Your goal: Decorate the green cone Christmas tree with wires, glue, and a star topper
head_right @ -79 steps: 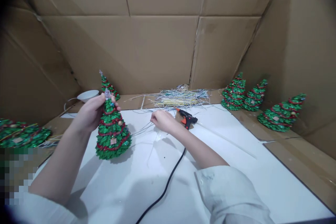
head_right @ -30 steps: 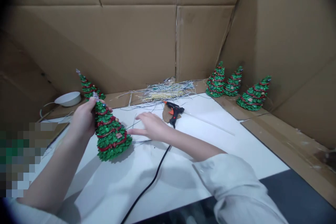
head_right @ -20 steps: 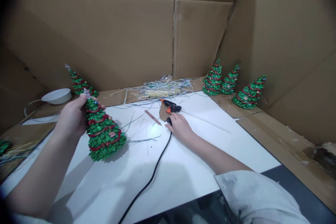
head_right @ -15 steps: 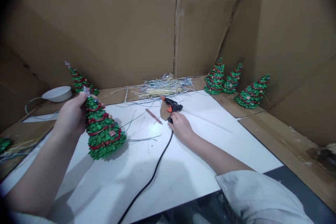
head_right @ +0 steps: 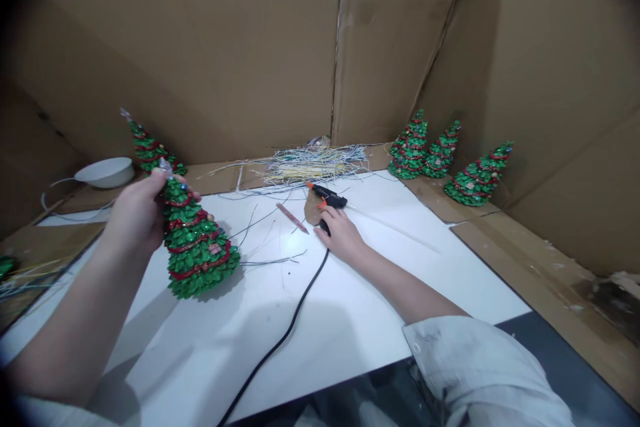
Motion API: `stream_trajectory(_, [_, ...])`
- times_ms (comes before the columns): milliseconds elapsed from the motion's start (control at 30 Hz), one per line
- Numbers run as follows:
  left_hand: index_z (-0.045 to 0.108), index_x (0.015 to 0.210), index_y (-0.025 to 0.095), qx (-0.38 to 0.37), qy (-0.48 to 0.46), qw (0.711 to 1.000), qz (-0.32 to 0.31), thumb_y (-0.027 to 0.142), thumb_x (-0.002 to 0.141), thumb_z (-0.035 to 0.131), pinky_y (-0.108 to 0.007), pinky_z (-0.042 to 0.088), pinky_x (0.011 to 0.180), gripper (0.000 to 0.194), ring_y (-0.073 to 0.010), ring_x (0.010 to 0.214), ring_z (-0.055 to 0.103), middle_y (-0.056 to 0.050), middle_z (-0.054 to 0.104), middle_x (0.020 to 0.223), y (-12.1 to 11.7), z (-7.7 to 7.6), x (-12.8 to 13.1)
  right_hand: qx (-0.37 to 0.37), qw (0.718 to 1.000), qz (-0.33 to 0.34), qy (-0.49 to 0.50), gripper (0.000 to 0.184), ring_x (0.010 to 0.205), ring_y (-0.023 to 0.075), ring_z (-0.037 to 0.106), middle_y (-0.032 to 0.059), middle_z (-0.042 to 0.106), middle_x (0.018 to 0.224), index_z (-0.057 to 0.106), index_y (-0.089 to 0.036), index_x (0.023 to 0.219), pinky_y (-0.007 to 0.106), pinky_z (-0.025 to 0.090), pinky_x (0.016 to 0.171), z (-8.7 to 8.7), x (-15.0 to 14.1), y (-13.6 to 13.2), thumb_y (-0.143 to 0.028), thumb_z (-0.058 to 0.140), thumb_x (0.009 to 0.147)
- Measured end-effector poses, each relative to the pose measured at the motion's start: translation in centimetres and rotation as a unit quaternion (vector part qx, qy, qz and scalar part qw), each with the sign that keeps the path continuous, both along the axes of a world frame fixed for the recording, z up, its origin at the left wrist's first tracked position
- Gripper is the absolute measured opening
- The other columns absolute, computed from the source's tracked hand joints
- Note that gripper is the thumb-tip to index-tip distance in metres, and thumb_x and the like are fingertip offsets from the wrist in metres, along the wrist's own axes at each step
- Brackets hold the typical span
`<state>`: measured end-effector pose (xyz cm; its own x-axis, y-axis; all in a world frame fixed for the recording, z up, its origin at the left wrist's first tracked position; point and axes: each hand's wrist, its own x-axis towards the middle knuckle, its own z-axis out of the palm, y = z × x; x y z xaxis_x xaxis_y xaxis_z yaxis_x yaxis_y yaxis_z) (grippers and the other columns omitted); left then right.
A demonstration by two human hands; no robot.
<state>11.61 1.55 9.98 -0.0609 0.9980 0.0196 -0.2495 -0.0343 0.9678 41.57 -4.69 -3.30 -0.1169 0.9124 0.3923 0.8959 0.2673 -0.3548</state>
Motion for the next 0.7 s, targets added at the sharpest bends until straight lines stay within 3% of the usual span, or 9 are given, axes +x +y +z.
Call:
stream_trajectory(167, [0.058,0.071,0.014,0.006,0.003,1.0,0.012,0.027,0.092,0.042,-0.035,0.06,0.057,0.03,-0.0131,0.044,0.059,0.0,0.055,0.047,0.0,0.1,0.0,0.094,0.993,-0.026,0.065,0.004,0.101,0.0242,0.058,0.0103,0.06,0.109,0.057,-0.019,0.087,0.039,0.048,0.09,-0.2,0.4,-0.1,-0.021,0.054,0.085])
stream_trajectory(333, [0.057,0.072,0.014,0.008,0.008,1.0,0.014,0.029,0.091,0.044,-0.036,0.06,0.059,0.028,-0.0144,0.048,0.061,0.0,0.055,0.049,0.0,0.0,0.0,0.141,0.987,-0.064,0.036,0.005,0.098,0.024,0.057,0.01,0.059,0.109,0.057,-0.02,0.086,0.038,0.048,0.088,1.0,1.2,-0.7,-0.019,0.053,0.084])
stream_trajectory(500, [0.057,0.072,0.014,0.006,0.004,1.0,0.019,0.028,0.091,0.045,-0.035,0.06,0.059,0.027,-0.0141,0.048,0.06,-0.001,0.055,0.052,0.2,0.1,0.0,0.063,0.992,-0.095,-0.057,0.008,0.087,0.0236,0.055,0.0092,0.06,0.104,0.057,-0.019,0.082,0.038,0.049,0.079,2.6,3.0,-1.9,-0.014,0.051,0.081])
stream_trajectory(700, [0.058,0.072,0.015,-0.009,0.022,1.0,0.019,0.03,0.091,0.044,-0.036,0.059,0.059,0.027,-0.0154,0.047,0.059,-0.002,0.056,0.051,0.5,-0.1,-0.1,-0.01,0.986,-0.064,-0.155,0.012,0.083,0.0235,0.053,0.0099,0.062,0.102,0.06,-0.019,0.08,0.035,0.047,0.074,3.5,3.7,-3.5,-0.01,0.051,0.079])
